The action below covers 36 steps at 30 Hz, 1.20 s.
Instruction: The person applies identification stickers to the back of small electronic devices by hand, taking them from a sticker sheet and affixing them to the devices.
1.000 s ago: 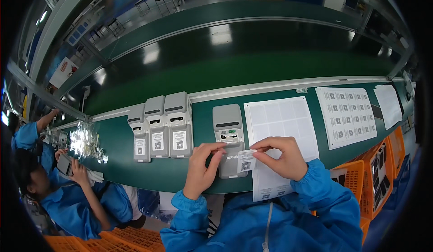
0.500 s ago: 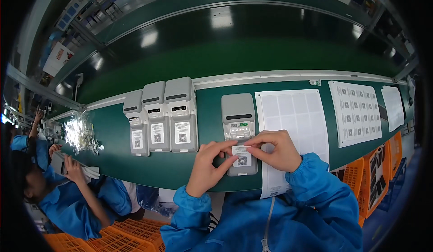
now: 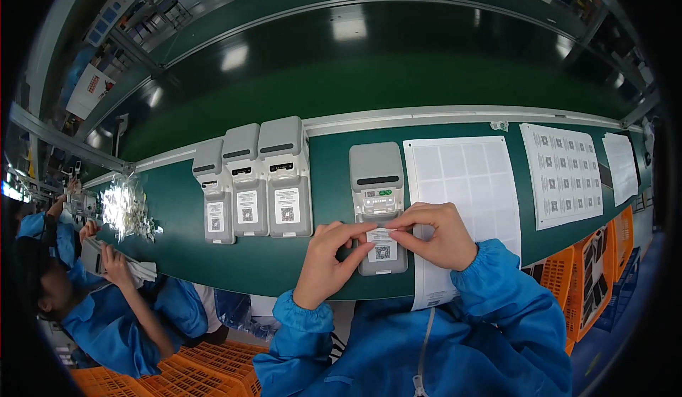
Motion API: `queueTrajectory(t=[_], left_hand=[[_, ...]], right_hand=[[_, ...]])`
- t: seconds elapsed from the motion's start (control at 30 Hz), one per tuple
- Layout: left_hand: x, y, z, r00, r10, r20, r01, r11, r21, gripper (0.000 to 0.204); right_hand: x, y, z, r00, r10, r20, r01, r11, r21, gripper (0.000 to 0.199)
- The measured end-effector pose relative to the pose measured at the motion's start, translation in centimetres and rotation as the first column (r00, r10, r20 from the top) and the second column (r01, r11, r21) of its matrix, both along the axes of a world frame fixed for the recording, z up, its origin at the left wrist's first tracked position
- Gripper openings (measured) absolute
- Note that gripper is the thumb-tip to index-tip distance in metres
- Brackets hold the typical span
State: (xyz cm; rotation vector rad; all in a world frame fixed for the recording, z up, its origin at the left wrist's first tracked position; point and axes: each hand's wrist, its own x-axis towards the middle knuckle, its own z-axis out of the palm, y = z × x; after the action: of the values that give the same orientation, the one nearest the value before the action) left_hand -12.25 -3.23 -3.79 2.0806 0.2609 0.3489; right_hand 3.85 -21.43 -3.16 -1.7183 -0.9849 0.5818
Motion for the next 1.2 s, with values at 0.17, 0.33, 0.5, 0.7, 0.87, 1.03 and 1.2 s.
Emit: queueTrajectory(t=[0.17,0.33,0.5,0.7,0.87,1.03,1.2], left_hand=[[0.15,-0.18,0.40,1.000,0.025,-0.007,-0.025,1.000,-0.013,0.034],[0.14,-0.18,0.29,1.000,0.023,-0.011,-0.023,1.000,-0.011,0.034],[0.15,-0.20,0.34,1.000,0.020,-0.014,-0.021,1.000,-0.017,0.034],[0.13,-0.15,0.33,1.000,0.019,-0.019,-0.019,1.000,-0.020,0.034],[0.09,-0.16,0.39,1.000,0.023,-0.018,-0.023,0.999,-0.024,0.034],[0.06,-0.17,0.39,0.999,0.024,-0.027,-0.025,0.999,-0.022,0.034],[0.05,-0.16,0.33,0.999,0.020,-0.026,-0.021,1.000,-0.020,0.035]], right_hand=[[0.05,0.00,0.02,1.000,0.005,0.004,-0.005,1.000,0.005,0.016],[0.03,-0.03,0.13,1.000,0.004,-0.008,-0.004,1.000,0.005,0.016],[0.03,-0.06,-0.20,1.000,0.004,0.005,-0.005,1.000,0.019,0.016],[0.06,-0.01,-0.26,1.000,0.009,0.014,-0.009,1.000,0.012,0.016],[0.06,-0.01,-0.17,1.000,0.015,0.013,-0.016,1.000,0.014,0.016],[0.12,0.00,-0.17,1.000,0.019,0.015,-0.019,1.000,0.008,0.016],[0.10,0.00,-0.29,0.999,0.019,0.029,-0.020,0.999,0.027,0.015]])
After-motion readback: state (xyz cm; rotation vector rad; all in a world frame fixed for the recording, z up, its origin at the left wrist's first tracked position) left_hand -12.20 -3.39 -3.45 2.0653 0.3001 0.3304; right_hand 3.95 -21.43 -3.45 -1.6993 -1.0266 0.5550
